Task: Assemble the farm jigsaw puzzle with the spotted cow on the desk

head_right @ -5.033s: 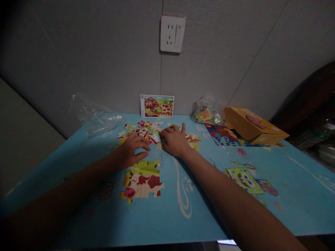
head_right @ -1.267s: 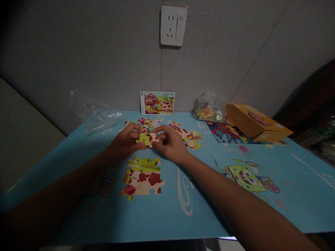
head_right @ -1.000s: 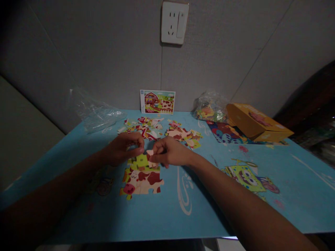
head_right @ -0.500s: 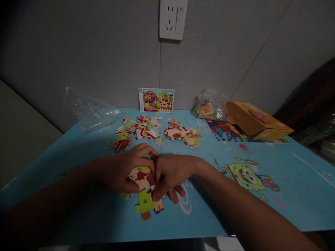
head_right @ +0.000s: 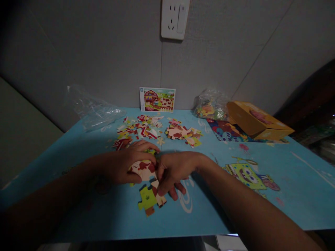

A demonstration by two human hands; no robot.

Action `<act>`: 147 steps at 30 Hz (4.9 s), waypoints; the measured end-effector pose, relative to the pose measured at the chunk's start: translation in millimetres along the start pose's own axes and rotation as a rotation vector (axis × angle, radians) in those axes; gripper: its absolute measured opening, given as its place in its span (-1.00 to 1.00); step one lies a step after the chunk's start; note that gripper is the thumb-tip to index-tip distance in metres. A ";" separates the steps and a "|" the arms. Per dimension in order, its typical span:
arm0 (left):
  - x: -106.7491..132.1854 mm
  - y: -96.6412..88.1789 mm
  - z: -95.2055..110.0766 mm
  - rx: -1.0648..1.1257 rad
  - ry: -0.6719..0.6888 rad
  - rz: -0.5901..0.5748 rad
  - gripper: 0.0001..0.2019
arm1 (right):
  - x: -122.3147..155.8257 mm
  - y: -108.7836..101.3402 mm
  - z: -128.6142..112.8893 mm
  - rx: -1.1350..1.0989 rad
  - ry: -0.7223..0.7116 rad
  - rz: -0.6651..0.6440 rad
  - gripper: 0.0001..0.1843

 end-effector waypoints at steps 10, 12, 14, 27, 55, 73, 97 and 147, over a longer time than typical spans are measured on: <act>-1.3 -1.9 -8.1 -0.011 0.055 0.058 -0.68 | -4.3 6.5 -6.3 0.011 0.041 0.128 -0.75; -2.0 -2.2 -8.3 -0.017 0.053 0.056 -0.75 | -8.4 13.0 -10.4 -0.011 0.024 0.157 -0.79; -2.8 -2.4 -8.2 -0.025 0.063 0.054 -0.80 | -14.4 17.9 -13.2 -0.047 -0.006 0.196 -0.83; 3.3 -7.4 -9.3 -0.070 0.075 -0.081 -0.60 | -25.8 19.1 -14.6 -0.176 -0.045 0.289 -0.77; 5.8 -3.5 -15.8 0.002 0.027 -0.191 -0.28 | -25.9 20.6 -9.3 -0.160 0.044 0.354 -0.69; 5.5 -1.8 -16.9 0.038 0.004 -0.137 -0.17 | -21.9 24.0 -17.1 -0.084 0.107 0.294 -0.62; -1.3 6.8 -9.5 -0.032 -0.090 -0.111 -0.29 | -32.7 28.3 -15.1 -0.160 0.063 0.340 -0.73; 25.1 -46.4 -97.8 -0.100 -0.765 1.096 -0.61 | 0.7 -32.7 -18.6 0.612 -0.256 1.200 -0.84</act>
Point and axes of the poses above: each hand's wrist, its own x-axis away from the middle knuckle, its own y-axis out of the palm, z = x × y, the point moved 4 cm from there along -x, towards the middle knuckle, and after that the axes turned 2 degrees about x, right-handed, at the moved point
